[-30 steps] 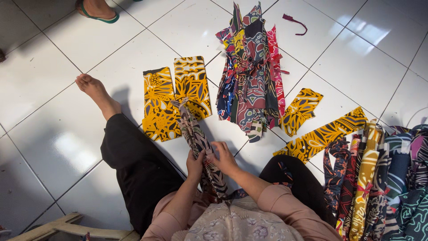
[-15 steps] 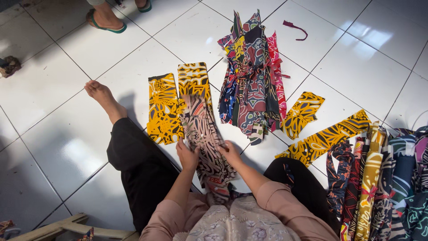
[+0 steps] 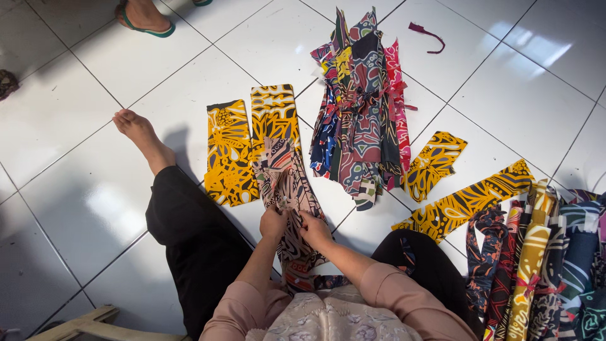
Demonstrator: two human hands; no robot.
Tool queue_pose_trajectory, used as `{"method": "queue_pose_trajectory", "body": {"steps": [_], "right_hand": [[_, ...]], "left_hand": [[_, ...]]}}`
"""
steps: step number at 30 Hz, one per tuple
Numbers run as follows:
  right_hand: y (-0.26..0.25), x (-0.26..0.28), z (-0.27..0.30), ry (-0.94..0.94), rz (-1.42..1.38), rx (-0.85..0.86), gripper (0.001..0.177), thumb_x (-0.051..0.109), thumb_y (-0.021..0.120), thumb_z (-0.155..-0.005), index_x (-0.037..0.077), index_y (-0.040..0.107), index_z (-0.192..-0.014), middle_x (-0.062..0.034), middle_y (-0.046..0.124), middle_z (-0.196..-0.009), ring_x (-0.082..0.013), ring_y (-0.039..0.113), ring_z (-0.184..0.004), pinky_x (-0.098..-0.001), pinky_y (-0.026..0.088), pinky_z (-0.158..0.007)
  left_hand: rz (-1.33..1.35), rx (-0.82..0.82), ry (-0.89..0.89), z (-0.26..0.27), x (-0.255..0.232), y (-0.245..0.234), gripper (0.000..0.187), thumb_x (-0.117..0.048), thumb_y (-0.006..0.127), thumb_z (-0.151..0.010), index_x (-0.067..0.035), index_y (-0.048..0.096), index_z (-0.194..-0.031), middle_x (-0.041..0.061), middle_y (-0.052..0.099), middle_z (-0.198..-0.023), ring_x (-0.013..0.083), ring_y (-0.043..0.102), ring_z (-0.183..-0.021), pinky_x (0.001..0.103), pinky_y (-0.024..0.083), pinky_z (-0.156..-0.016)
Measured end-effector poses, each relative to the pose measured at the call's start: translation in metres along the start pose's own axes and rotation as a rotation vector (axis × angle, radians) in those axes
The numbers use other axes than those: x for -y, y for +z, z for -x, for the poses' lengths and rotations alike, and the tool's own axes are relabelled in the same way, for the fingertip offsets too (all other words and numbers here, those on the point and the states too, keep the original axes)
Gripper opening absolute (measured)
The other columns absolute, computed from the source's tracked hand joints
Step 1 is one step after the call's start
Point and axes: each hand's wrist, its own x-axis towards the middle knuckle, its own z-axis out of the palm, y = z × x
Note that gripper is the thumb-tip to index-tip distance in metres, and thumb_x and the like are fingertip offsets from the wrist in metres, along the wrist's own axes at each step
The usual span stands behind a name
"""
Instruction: The person sits on a tiled floor and folds multiple pieces of patterned fabric one by one. They pick up each piece, fold it neatly, and place it into a growing stack. The process is repeated for several different fabric patterns.
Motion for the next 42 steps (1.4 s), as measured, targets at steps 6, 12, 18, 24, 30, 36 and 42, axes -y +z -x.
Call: {"method": "queue_pose_trajectory", "body": {"steps": [6, 12, 18, 24, 30, 36, 42], "right_hand": [[0.012, -0.006, -0.005, -0.216, 0.036, -0.087, 0.053, 0.005, 0.066, -0.088, 0.016, 0.063, -0.139, -0.0104, 0.070, -0.101, -0.0322, 0.069, -0.088, -0.0416, 0.056, -0.079], [-0.018, -0.008, -0.006, -0.146, 0.229, -0.363, 0.067, 0.017, 0.085, -0.070, 0.011, 0.055, -0.129, -0.0180, 0.064, -0.112, -0.0386, 0.066, -0.100, -0.0456, 0.056, -0.081], [-0.043, 0.045, 0.012, 0.390, 0.179, 0.208, 0.078, 0.018, 0.072, -0.088, 0.016, 0.032, -0.155, -0.0151, 0.070, -0.111, -0.0271, 0.072, -0.091, -0.0396, 0.059, -0.080], [-0.022, 0.084, 0.040, -0.021, 0.411, 0.431, 0.086, 0.019, 0.072, -0.086, 0.008, 0.026, -0.158, -0.0216, 0.062, -0.124, -0.0359, 0.069, -0.099, -0.0454, 0.057, -0.080], [-0.011, 0.050, 0.032, -0.382, 0.226, 0.176, 0.062, 0.036, 0.079, -0.093, 0.015, 0.046, -0.141, -0.0184, 0.063, -0.127, -0.0361, 0.066, -0.109, -0.0442, 0.055, -0.091], [-0.027, 0.021, -0.008, -0.196, -0.655, 0.136, 0.085, 0.012, 0.078, -0.091, 0.006, 0.024, -0.155, -0.0098, 0.052, -0.142, -0.0154, 0.053, -0.128, -0.0368, 0.045, -0.106], [-0.086, 0.020, -0.018, -0.271, -1.001, -0.184, 0.055, -0.004, 0.067, -0.093, 0.001, 0.047, -0.144, -0.0085, 0.068, -0.127, -0.0142, 0.066, -0.112, -0.0295, 0.052, -0.099]], "left_hand": [[0.142, -0.085, -0.042, 0.020, -0.004, -0.013, 0.040, -0.037, 0.069, -0.093, -0.005, 0.065, -0.116, 0.019, 0.075, -0.099, 0.0401, 0.071, -0.096, 0.049, 0.055, -0.083], [0.041, -0.357, 0.244, 0.029, -0.003, -0.017, 0.075, -0.038, 0.069, -0.086, -0.011, 0.041, -0.151, 0.027, 0.046, -0.146, 0.0468, 0.047, -0.132, 0.052, 0.040, -0.107], [-0.338, -0.265, 0.488, 0.018, 0.023, 0.007, 0.061, -0.039, 0.058, -0.095, -0.020, 0.044, -0.151, 0.029, 0.022, -0.159, 0.0519, 0.024, -0.143, 0.058, 0.023, -0.112], [0.410, -0.157, 0.116, -0.008, 0.028, 0.010, 0.067, -0.039, 0.068, -0.097, -0.002, 0.043, -0.147, 0.028, 0.042, -0.149, 0.0399, 0.050, -0.133, 0.045, 0.043, -0.111], [0.634, -0.024, 0.042, -0.001, 0.016, -0.005, 0.061, -0.020, 0.084, -0.081, 0.005, 0.053, -0.128, 0.017, 0.074, -0.109, 0.0256, 0.073, -0.095, 0.035, 0.058, -0.083], [1.040, 0.206, 0.355, 0.033, -0.041, -0.046, 0.042, -0.007, 0.072, -0.093, 0.003, 0.054, -0.129, 0.013, 0.070, -0.115, 0.0204, 0.066, -0.104, 0.034, 0.053, -0.091], [0.829, -0.295, 0.639, 0.106, -0.062, -0.077, 0.032, -0.011, 0.047, -0.108, 0.001, 0.050, -0.137, 0.015, 0.058, -0.135, 0.0241, 0.056, -0.127, 0.037, 0.042, -0.112]]}}
